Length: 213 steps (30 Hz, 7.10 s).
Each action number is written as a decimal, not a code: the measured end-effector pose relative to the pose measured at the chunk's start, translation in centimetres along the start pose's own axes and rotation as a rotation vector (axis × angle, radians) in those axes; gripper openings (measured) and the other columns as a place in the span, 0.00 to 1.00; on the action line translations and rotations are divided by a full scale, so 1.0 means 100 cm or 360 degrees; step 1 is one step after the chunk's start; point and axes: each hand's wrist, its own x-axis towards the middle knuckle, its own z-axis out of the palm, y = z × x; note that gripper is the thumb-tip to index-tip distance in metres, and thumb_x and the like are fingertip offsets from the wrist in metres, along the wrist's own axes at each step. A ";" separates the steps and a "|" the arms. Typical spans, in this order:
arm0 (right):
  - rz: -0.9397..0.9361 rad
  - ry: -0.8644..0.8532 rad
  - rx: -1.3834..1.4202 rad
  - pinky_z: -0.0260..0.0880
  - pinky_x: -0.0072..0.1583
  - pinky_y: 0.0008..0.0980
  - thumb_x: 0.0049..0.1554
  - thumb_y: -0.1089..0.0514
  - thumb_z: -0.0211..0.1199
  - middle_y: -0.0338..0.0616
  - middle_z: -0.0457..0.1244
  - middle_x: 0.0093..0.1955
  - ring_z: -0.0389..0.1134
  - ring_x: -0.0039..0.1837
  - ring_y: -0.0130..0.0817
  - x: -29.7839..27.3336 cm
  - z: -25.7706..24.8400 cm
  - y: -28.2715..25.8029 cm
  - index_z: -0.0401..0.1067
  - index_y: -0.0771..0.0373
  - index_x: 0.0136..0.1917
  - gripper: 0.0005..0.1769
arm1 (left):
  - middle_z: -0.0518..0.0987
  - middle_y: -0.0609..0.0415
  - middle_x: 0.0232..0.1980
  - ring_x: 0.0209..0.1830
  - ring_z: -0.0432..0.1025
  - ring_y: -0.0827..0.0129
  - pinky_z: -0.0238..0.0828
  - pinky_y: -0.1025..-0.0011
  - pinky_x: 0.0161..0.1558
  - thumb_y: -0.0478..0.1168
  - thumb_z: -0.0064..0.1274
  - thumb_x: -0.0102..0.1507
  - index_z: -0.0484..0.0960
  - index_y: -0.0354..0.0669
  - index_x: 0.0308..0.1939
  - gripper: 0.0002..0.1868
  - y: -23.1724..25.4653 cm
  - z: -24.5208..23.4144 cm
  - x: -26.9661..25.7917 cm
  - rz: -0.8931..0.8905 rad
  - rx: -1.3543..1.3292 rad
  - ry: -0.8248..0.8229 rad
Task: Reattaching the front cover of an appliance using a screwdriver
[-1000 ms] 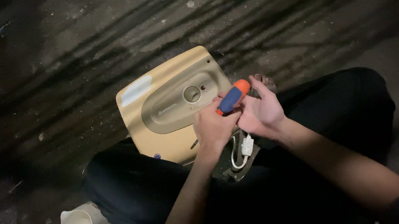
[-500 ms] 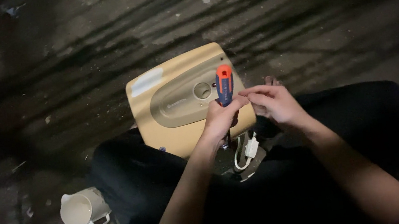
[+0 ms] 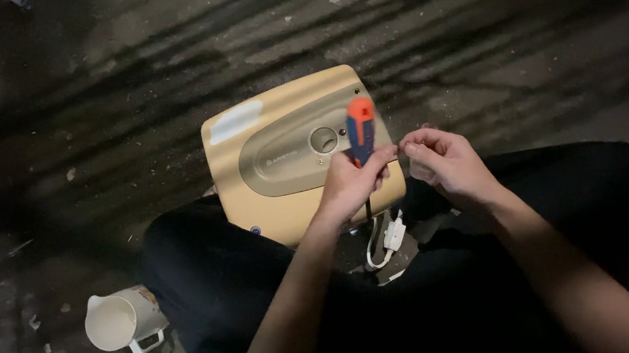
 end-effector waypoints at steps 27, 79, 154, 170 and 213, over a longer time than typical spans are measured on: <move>-0.1326 -0.0190 -0.1785 0.67 0.42 0.38 0.60 0.61 0.68 0.44 0.58 0.32 0.64 0.37 0.46 0.009 0.017 0.006 0.74 0.60 0.48 0.04 | 0.77 0.44 0.23 0.19 0.76 0.68 0.79 0.74 0.24 0.40 0.45 0.70 0.82 0.32 0.33 0.17 0.011 -0.063 -0.003 0.0523 -0.0188 0.0172; -0.0928 -0.0125 -0.1822 0.68 0.46 0.45 0.56 0.58 0.72 0.47 0.63 0.33 0.68 0.41 0.53 0.072 -0.071 0.100 0.80 0.51 0.48 0.06 | 0.80 0.40 0.40 0.46 0.78 0.38 0.75 0.50 0.47 0.50 0.60 0.54 0.78 0.44 0.48 0.22 0.026 0.011 0.084 0.0799 0.1032 -0.0095; -0.0993 0.0086 -0.1244 0.54 0.37 0.30 0.48 0.57 0.84 0.38 0.52 0.24 0.54 0.29 0.30 0.029 -0.003 -0.066 0.73 0.66 0.48 0.23 | 0.81 0.48 0.49 0.53 0.78 0.45 0.75 0.50 0.55 0.44 0.60 0.49 0.80 0.50 0.57 0.30 0.032 0.019 0.040 0.1261 0.1009 -0.0140; -0.0939 0.0045 -0.1440 0.58 0.41 0.28 0.53 0.60 0.79 0.36 0.50 0.26 0.56 0.30 0.30 0.023 0.018 -0.081 0.71 0.61 0.60 0.25 | 0.84 0.53 0.47 0.53 0.79 0.46 0.75 0.48 0.56 0.41 0.62 0.51 0.74 0.60 0.58 0.30 0.035 0.009 0.055 0.1040 0.0796 -0.0358; -0.1243 -0.0082 -0.1625 0.65 0.44 0.47 0.66 0.60 0.64 0.58 0.60 0.34 0.65 0.40 0.56 0.043 0.025 -0.066 0.79 0.67 0.57 0.10 | 0.30 0.56 0.86 0.85 0.28 0.50 0.32 0.28 0.74 0.72 0.17 0.72 0.34 0.77 0.82 0.36 -0.088 -0.033 0.118 0.0530 0.2767 -0.0474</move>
